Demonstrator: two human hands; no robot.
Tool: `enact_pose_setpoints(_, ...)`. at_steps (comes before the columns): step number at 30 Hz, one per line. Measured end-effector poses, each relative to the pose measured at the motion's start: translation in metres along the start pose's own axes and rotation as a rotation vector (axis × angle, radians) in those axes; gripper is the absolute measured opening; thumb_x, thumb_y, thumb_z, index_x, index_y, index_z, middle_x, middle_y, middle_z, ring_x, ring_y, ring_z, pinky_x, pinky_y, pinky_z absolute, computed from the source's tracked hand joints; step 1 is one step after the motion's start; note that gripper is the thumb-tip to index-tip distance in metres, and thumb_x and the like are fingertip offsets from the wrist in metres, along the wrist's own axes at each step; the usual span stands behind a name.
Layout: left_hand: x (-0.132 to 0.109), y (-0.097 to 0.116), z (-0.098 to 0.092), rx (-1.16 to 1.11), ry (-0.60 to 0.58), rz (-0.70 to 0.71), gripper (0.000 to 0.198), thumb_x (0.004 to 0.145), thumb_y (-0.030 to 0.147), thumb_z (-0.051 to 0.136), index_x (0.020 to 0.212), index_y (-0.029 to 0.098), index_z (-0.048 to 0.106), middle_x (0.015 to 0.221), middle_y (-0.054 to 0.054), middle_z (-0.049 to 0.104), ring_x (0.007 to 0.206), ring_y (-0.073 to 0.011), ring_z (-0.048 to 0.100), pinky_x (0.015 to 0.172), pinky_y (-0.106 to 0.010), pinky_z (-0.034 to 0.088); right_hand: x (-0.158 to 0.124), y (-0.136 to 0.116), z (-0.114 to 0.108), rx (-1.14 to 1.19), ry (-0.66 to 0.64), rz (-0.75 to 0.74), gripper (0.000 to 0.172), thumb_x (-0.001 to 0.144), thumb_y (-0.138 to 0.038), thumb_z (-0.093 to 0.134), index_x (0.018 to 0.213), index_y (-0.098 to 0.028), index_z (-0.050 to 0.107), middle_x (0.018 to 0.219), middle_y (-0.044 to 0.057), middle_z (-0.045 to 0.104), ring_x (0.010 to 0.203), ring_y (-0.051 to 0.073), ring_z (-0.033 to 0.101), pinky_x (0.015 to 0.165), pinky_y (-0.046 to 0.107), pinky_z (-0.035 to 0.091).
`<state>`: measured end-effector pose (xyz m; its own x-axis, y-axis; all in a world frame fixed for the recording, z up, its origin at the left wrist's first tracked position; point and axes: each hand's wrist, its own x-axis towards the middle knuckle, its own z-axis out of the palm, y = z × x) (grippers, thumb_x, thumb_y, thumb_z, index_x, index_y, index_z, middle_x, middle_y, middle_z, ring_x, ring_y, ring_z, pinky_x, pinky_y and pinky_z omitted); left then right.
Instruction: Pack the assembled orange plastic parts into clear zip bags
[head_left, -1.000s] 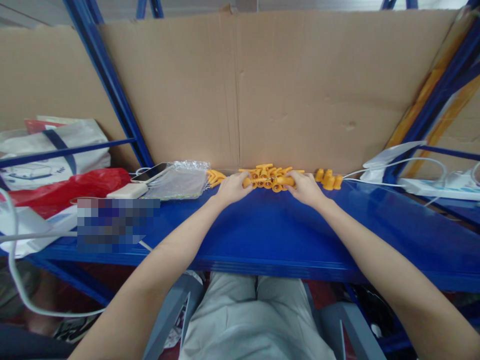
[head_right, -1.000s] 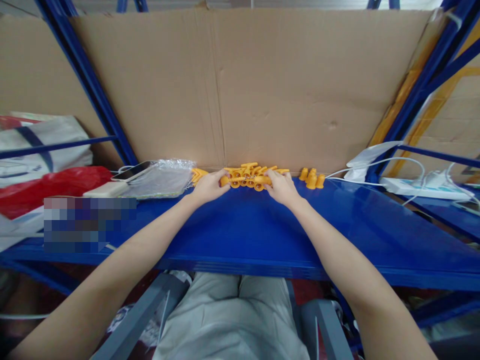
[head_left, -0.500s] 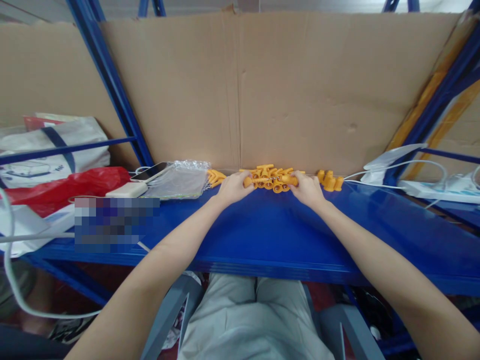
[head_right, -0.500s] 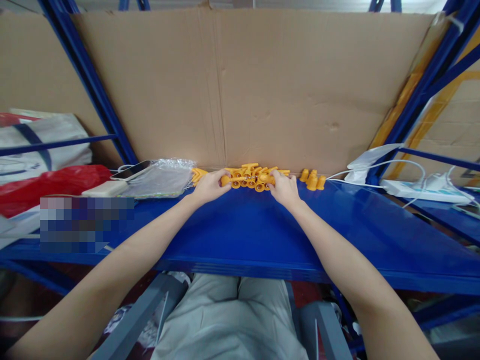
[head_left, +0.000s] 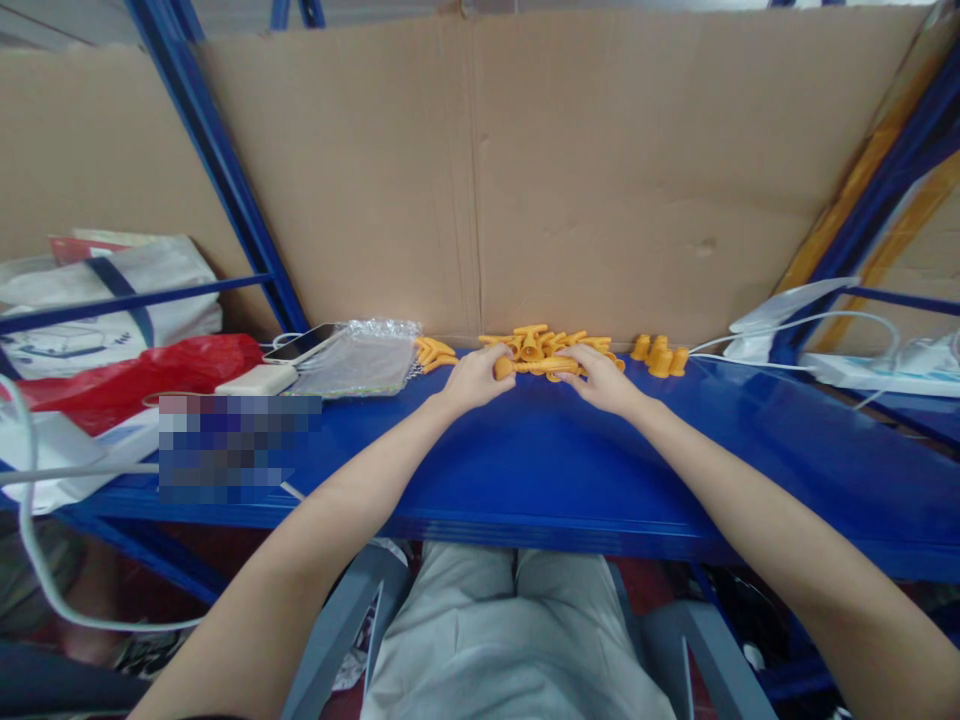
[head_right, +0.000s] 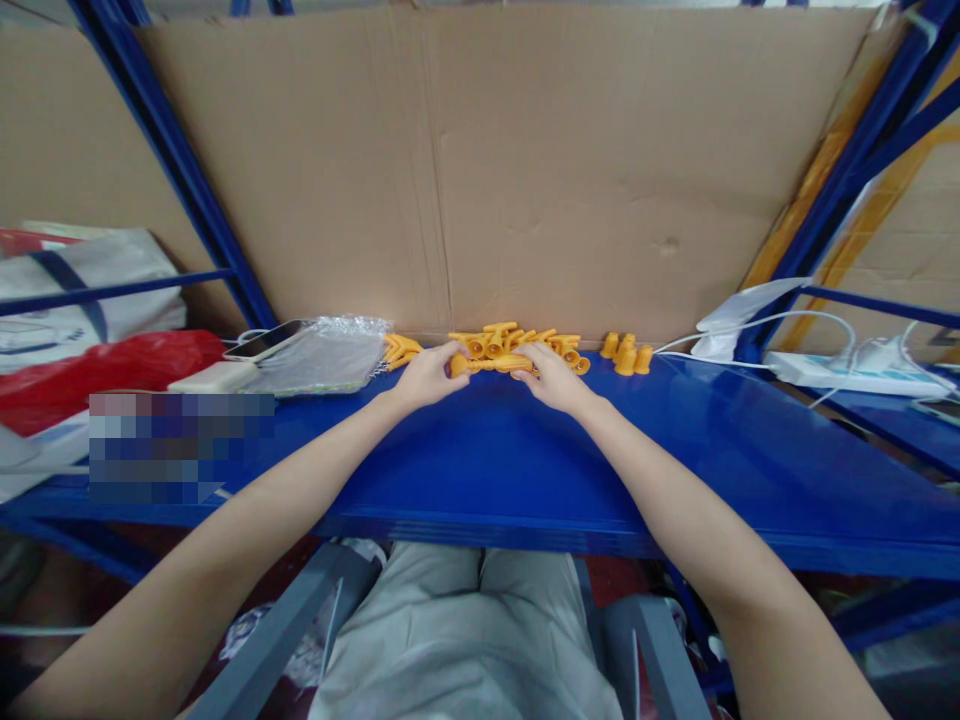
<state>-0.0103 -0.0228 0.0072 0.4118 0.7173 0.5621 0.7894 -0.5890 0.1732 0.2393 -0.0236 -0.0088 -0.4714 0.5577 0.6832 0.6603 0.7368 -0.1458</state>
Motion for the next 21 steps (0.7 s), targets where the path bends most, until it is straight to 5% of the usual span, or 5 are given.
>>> enact_pose_setpoints(21,-0.001,-0.006,0.014,-0.128,-0.012,-0.03,0.024,0.085,0.041,0.068,0.097,0.021,0.062,0.072,-0.001,0.071,0.068,-0.0188,0.067,0.063,-0.027,0.047,-0.007,0.012,0.01,0.314,-0.09,0.295,0.04,0.082,-0.035,0.069,0.118,-0.018,0.06,0.104,0.01,0.07,0.088,0.023,0.069,0.085,0.047,0.058)
